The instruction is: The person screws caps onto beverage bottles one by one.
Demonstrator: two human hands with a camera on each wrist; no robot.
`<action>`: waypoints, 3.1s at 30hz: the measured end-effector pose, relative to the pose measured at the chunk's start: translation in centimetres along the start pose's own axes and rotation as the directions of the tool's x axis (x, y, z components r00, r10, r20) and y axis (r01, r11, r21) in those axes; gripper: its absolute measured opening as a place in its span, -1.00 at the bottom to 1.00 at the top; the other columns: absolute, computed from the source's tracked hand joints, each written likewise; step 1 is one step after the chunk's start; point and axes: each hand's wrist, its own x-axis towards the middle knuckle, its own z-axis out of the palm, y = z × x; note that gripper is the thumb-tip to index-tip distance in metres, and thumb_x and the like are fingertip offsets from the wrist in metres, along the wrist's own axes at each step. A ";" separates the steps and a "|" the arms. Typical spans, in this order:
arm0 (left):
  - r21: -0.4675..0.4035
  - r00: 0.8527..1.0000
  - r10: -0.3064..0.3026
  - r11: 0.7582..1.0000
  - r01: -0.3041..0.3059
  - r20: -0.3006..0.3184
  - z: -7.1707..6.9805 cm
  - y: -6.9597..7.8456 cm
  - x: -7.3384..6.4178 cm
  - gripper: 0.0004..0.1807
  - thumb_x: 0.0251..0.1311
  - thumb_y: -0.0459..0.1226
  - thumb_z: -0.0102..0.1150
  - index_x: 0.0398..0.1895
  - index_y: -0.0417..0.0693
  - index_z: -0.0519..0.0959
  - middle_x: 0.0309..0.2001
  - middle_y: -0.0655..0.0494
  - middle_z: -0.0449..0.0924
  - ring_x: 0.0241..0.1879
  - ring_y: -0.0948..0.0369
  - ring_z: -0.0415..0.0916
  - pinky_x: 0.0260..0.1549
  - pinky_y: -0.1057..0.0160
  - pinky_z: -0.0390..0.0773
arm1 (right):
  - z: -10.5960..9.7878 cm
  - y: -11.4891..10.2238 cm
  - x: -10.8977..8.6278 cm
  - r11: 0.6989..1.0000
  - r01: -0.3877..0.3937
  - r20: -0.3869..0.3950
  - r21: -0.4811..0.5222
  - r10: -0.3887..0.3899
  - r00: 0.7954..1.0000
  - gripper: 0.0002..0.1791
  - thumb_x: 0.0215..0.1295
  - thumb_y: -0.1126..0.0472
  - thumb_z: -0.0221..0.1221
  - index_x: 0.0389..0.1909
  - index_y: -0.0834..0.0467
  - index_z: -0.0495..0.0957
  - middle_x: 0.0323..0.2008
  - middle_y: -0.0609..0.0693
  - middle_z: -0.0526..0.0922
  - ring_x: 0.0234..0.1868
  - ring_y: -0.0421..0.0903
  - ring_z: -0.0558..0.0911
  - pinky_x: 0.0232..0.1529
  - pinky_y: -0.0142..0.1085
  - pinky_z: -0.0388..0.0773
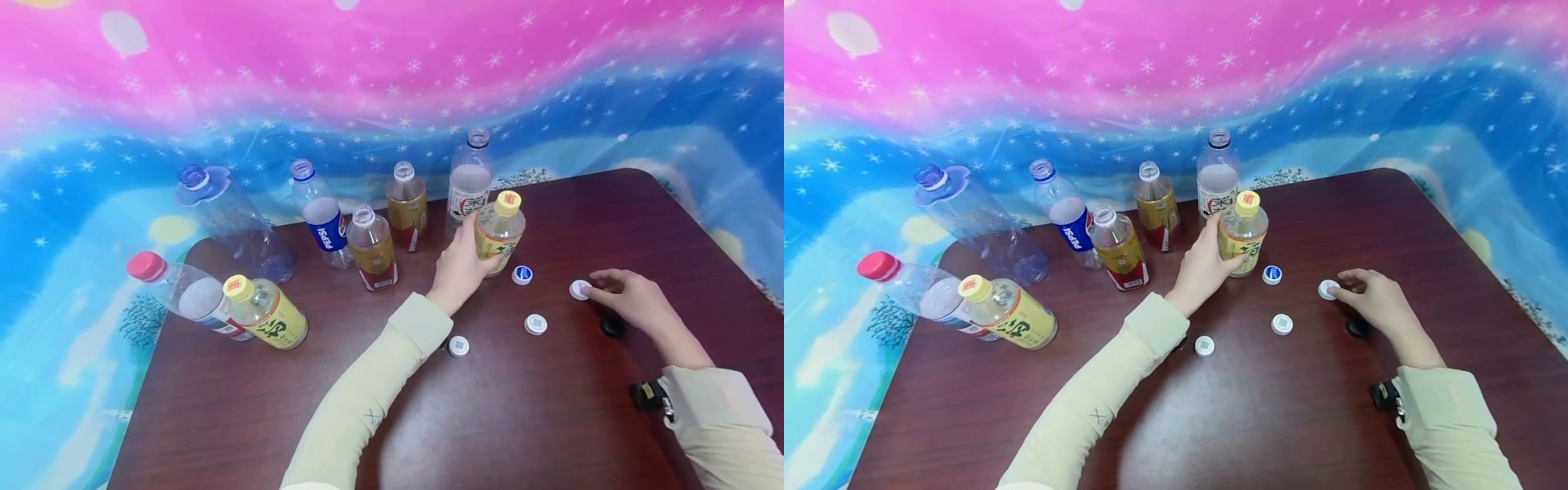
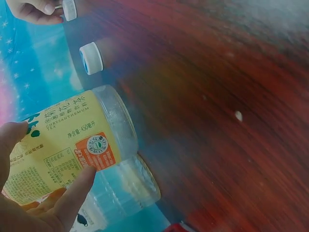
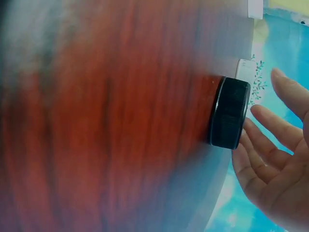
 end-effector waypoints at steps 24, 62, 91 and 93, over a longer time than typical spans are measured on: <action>0.037 0.999 -0.052 0.998 0.052 0.004 1.7 1.7 1.0 -0.08 0.10 0.00 0.31 0.46 0.05 0.04 0.29 0.09 0.41 0.12 0.13 0.55 0.00 0.11 0.59 | 0.5 -0.4 0.8 0.996 0.065 0.045 -0.059 -0.062 0.997 -0.56 0.17 0.11 0.30 -0.07 0.37 0.56 -0.12 0.41 0.54 -0.15 0.31 0.55 -0.21 0.13 0.48; -0.004 0.812 -0.027 1.000 0.031 -0.583 -24.3 -4.7 -6.5 -0.46 0.22 -0.13 0.20 0.22 -0.17 0.43 0.21 -0.07 0.42 0.21 0.10 0.35 0.25 0.18 0.33 | -0.8 -2.1 -0.3 1.000 0.009 -0.014 -0.010 -0.010 1.000 -0.49 0.26 0.12 0.19 0.05 0.42 0.37 -0.13 0.46 0.57 -0.09 0.37 0.55 -0.22 0.11 0.50; -0.003 0.771 -0.484 0.847 0.531 -0.414 -29.3 -11.4 -5.5 -0.01 0.23 -0.01 0.14 0.44 -0.38 -0.18 0.39 -0.40 -0.04 0.36 -0.18 0.11 0.40 -0.03 0.17 | -2.5 -6.9 -1.3 0.995 0.100 -0.130 0.028 -0.096 0.987 -0.53 0.27 0.04 0.19 0.09 0.24 0.45 -0.06 0.33 0.60 -0.18 0.17 0.66 -0.17 0.12 0.50; -0.020 0.769 -0.487 0.850 0.527 -0.414 -29.3 -11.4 -5.5 -0.05 0.22 -0.02 0.15 0.42 -0.36 -0.12 0.37 -0.37 0.03 0.33 -0.16 0.16 0.38 -0.03 0.22 | -2.5 -7.2 -1.3 0.994 0.105 -0.124 0.038 -0.099 0.987 -0.52 0.28 0.03 0.18 0.11 0.24 0.44 -0.04 0.33 0.58 -0.10 0.29 0.62 -0.16 0.14 0.50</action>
